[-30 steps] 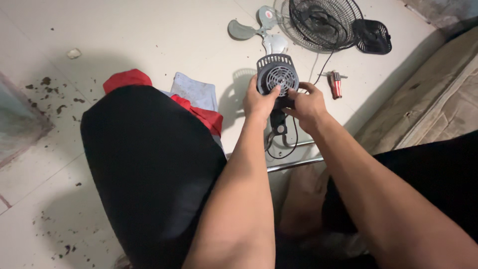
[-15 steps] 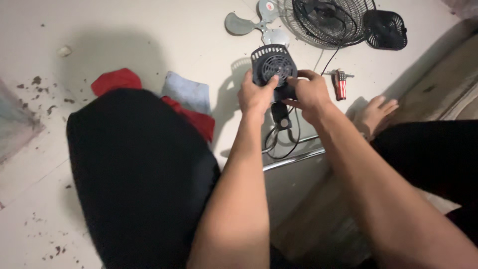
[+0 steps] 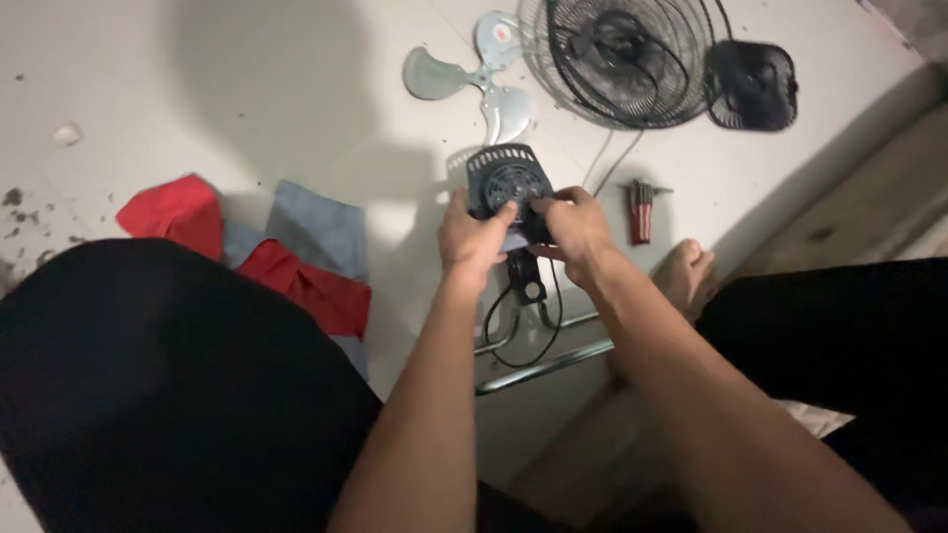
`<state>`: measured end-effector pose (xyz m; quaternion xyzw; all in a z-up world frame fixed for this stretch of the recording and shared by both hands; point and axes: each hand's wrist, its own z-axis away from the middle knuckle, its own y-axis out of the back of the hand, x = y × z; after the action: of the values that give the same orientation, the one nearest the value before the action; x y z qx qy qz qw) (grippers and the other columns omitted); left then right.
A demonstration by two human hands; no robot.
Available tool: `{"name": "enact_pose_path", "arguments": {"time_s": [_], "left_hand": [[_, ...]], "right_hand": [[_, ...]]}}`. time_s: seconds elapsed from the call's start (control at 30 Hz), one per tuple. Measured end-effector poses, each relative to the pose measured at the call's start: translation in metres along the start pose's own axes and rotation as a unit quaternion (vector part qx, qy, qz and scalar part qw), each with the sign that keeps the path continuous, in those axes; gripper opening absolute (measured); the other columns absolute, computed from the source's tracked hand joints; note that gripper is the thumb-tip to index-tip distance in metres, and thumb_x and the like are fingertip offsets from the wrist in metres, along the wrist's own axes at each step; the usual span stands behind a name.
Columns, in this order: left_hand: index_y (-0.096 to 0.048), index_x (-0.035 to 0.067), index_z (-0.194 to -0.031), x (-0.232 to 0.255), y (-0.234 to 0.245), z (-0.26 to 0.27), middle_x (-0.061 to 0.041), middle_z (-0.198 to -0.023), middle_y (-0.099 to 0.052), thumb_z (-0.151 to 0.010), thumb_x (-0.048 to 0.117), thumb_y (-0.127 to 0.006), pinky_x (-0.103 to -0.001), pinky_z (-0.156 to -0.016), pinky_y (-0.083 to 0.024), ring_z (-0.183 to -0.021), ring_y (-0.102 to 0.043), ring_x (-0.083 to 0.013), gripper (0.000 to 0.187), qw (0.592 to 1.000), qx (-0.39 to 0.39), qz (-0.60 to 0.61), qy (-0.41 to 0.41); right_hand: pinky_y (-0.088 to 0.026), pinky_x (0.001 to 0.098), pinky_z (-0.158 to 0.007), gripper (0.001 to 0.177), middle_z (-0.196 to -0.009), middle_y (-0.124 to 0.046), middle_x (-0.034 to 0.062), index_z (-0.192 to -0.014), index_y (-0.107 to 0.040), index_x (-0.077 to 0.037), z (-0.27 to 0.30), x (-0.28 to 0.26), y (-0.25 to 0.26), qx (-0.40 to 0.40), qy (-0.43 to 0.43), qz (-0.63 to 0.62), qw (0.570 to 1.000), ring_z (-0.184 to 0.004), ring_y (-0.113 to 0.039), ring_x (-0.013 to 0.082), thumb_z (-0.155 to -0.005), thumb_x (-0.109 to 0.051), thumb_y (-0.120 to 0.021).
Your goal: The person wipes the fan motor housing with a cloth, then attaches the front wire cage to the fan stand. They use a screwdriver to tighten the central screw securing the cage. The person then adjusts the cage alignment and continues tightening the screw.
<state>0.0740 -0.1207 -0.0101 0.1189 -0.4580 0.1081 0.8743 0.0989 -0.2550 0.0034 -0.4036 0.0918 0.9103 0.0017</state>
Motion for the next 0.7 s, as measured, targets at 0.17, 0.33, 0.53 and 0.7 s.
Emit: {"name": "enact_pose_path", "arguments": {"time_s": [0.17,0.33,0.53,0.7], "left_hand": [[-0.060,0.009,-0.132,-0.003,-0.009,-0.005,-0.016,-0.119,-0.074,-0.077,0.026,-0.084,-0.039,-0.063,-0.068,-0.093,-0.078,-0.0280,0.062,0.999,0.021,-0.050,-0.002],[-0.054,0.012,-0.139,-0.014,-0.005,-0.006,-0.015,-0.125,-0.069,-0.076,0.021,-0.083,-0.039,-0.062,-0.064,-0.095,-0.077,-0.0282,0.070,0.999,0.023,-0.036,-0.029],[-0.052,0.015,-0.145,-0.021,-0.001,-0.001,-0.015,-0.127,-0.068,-0.080,0.022,-0.081,-0.041,-0.067,-0.066,-0.098,-0.076,-0.0291,0.072,0.996,0.049,-0.068,0.017],[-0.059,0.012,-0.138,-0.030,-0.004,-0.007,-0.011,-0.122,-0.071,-0.080,0.024,-0.082,-0.044,-0.072,-0.065,-0.100,-0.075,-0.0277,0.064,0.995,0.062,-0.079,-0.008]], "right_hand": [[-0.064,0.0377,-0.064,0.034,-0.109,-0.069,0.0137,-0.124,-0.054,-0.007,-0.009,-0.001,0.009,-0.026,-0.016,0.010,0.999,-0.094,-0.070,0.0254,-0.093,-0.015,-0.062],[-0.062,0.0347,-0.060,0.030,-0.104,-0.069,0.0142,-0.119,-0.053,-0.006,-0.006,0.011,0.013,-0.060,0.013,0.010,0.998,-0.089,-0.070,0.0231,-0.091,-0.010,-0.065],[-0.056,0.0391,-0.069,0.031,-0.099,-0.064,0.0087,-0.119,-0.052,-0.010,-0.014,0.024,0.027,-0.133,0.028,-0.002,0.991,-0.084,-0.063,0.0207,-0.090,-0.004,-0.063],[-0.058,0.0444,-0.079,0.039,-0.099,-0.066,0.0080,-0.128,-0.057,-0.013,-0.026,0.037,0.030,-0.152,0.024,-0.019,0.988,-0.090,-0.062,0.0220,-0.090,-0.003,-0.058]]}}
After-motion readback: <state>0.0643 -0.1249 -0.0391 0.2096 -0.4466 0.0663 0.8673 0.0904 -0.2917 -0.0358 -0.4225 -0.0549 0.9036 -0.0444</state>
